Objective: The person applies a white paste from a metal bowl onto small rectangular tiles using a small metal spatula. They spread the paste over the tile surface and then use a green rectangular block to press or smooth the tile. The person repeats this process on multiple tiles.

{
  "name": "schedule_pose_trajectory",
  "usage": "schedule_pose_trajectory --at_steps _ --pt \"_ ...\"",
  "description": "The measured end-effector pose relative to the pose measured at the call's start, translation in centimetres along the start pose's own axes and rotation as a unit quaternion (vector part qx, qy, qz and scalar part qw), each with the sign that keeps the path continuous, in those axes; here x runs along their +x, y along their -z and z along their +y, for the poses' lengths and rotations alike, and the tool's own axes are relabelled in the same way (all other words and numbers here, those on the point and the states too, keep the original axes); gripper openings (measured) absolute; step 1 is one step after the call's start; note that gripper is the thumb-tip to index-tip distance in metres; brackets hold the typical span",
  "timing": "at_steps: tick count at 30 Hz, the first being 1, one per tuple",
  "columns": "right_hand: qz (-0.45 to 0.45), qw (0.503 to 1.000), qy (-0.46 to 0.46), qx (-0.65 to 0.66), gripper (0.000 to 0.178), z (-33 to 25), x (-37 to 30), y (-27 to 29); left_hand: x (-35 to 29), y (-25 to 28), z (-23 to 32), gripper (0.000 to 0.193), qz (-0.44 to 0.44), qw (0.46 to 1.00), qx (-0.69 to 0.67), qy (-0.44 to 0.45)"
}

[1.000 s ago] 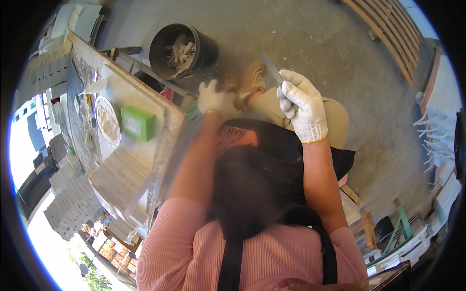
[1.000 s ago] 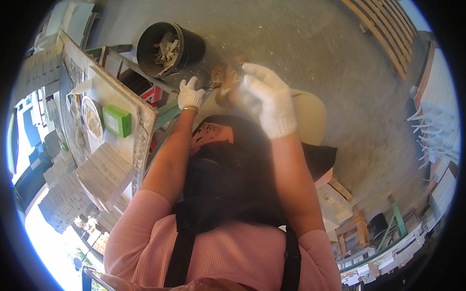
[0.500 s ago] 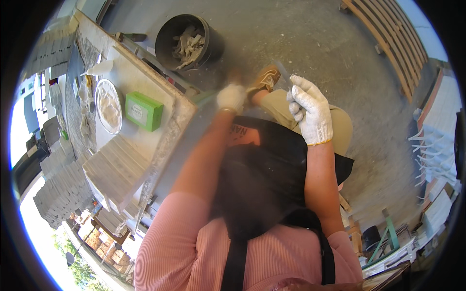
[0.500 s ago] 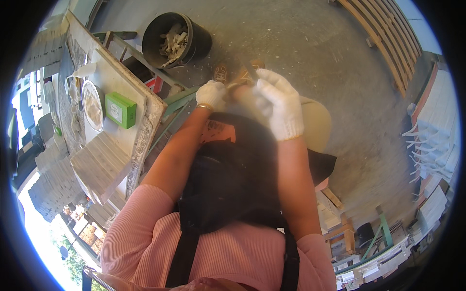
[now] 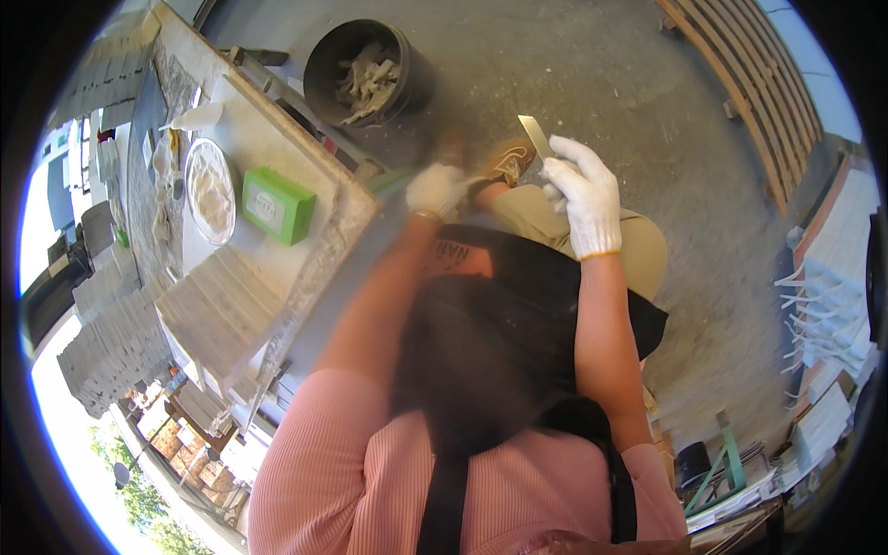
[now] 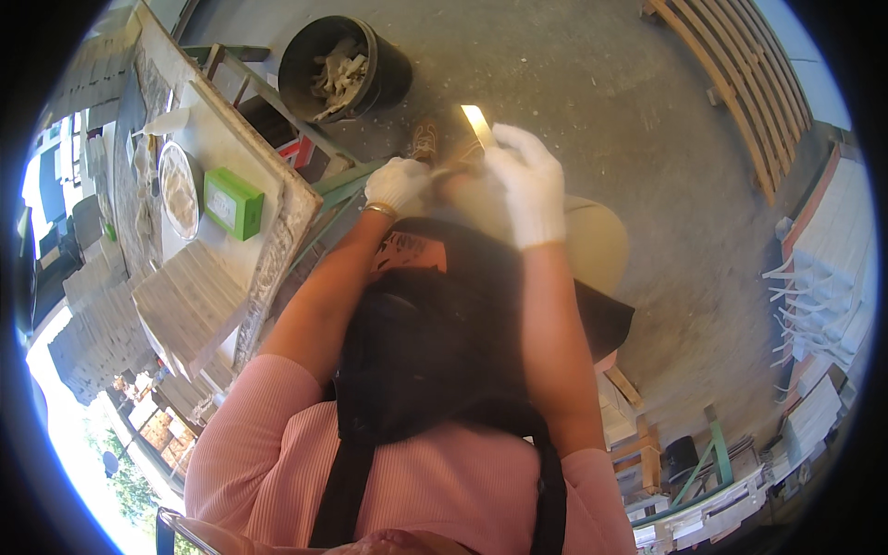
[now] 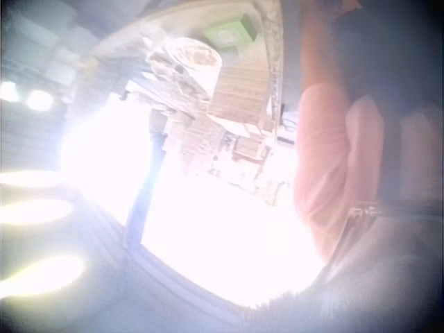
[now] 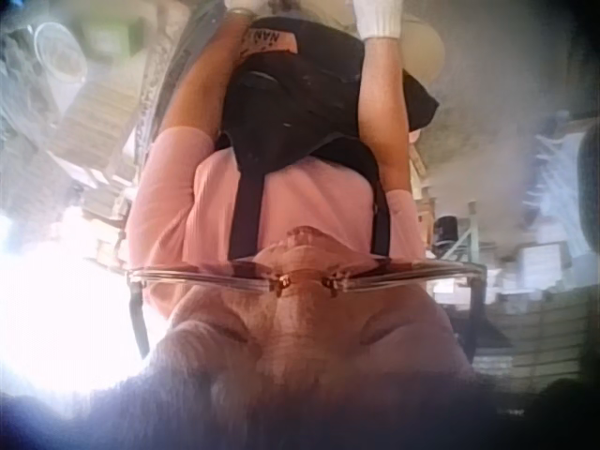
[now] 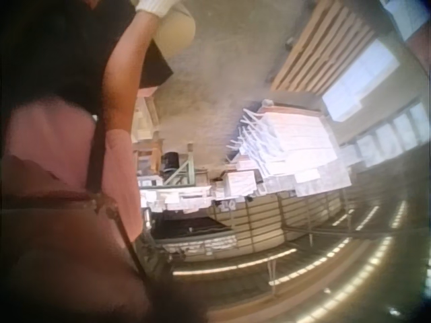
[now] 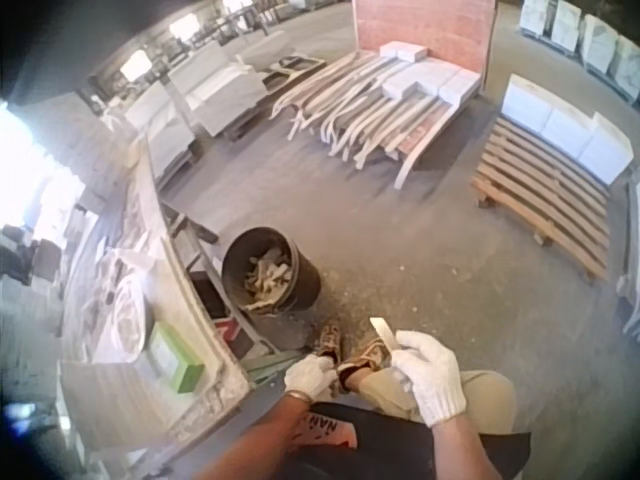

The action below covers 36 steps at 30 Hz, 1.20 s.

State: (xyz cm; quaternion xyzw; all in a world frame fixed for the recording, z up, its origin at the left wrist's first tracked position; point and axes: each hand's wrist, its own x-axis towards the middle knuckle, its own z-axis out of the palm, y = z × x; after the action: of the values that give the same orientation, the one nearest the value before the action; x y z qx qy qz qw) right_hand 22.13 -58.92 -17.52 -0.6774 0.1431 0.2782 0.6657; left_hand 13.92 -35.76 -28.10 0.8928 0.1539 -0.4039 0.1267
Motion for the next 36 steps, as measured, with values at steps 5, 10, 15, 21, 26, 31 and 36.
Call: schedule_pose_trajectory --at_steps 5,10,15,21,26,31,36 --pt "-0.099 0.901 -0.014 -0.422 0.039 2.0 9.7 -3.5 -5.2 1.9 -1.2 0.050 0.062 0.991 -0.114 0.017" --pt "-0.203 0.751 -0.091 -0.622 0.035 9.2 13.6 -6.7 -6.4 -0.3 -4.0 0.053 0.061 0.965 -0.248 0.053" --pt "-0.177 0.801 -0.130 -0.557 0.026 15.5 14.5 -4.9 -4.4 -7.6 -9.5 0.056 0.085 0.961 -0.260 0.028" --pt "-0.110 0.805 -0.123 -0.569 0.019 19.2 15.0 -3.8 -1.0 -11.3 -12.1 0.056 -0.001 0.965 -0.251 -0.071" --pt "-0.086 0.781 -0.089 -0.613 0.022 20.0 14.9 -3.9 -1.5 -13.7 -12.6 0.057 0.091 0.952 -0.293 -0.017" --pt "-0.083 0.770 -0.101 -0.625 0.024 19.7 14.7 -4.4 -1.0 -14.3 -13.1 0.058 0.090 0.953 -0.288 -0.025" --pt "-0.093 0.757 -0.125 -0.634 0.029 18.8 14.5 -4.9 -1.5 -12.5 -12.4 0.055 0.075 0.954 -0.290 -0.004"
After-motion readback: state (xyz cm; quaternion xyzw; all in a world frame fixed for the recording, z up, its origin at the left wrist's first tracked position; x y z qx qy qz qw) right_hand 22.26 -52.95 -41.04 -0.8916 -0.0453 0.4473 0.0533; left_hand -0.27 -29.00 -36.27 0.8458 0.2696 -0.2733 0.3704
